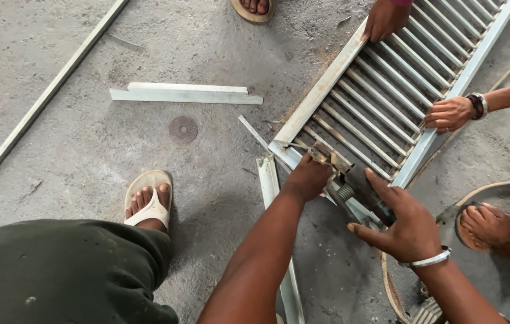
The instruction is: The person holds a metal frame and a metal strip together while another person uses a welding tool to join them. They reposition the pieces and apply the welding tool to different points along the joint to secure the metal together.
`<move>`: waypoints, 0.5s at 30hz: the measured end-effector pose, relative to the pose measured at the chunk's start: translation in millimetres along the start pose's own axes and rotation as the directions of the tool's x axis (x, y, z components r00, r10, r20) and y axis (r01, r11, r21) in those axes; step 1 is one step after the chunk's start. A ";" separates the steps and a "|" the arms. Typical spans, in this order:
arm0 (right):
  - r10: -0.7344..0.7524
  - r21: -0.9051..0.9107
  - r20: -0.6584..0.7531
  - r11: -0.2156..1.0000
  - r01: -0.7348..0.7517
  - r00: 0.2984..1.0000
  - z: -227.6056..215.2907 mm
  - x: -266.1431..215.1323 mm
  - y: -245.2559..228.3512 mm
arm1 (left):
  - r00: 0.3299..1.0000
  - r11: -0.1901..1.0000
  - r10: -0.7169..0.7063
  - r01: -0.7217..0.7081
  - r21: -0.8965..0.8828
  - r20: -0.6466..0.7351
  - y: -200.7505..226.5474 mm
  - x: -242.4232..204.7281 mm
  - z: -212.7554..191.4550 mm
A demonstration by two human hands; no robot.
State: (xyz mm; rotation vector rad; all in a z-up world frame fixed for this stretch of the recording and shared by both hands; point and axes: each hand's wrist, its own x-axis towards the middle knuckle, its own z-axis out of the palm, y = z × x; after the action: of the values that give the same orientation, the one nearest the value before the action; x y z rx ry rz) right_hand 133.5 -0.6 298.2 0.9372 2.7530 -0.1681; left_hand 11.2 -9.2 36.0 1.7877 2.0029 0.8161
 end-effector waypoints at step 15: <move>-0.023 -0.007 -0.011 1.000 0.023 1.000 0.9 2.2 4.3 | 0.992 0.993 -0.033 0.019 0.114 0.123 9.8 -0.8 -18.9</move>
State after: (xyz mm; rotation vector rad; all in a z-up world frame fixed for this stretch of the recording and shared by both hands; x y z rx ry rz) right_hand 134.7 3.9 296.6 0.9080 2.7730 -0.1575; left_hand 7.8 -13.2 56.7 1.8210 2.0225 0.5778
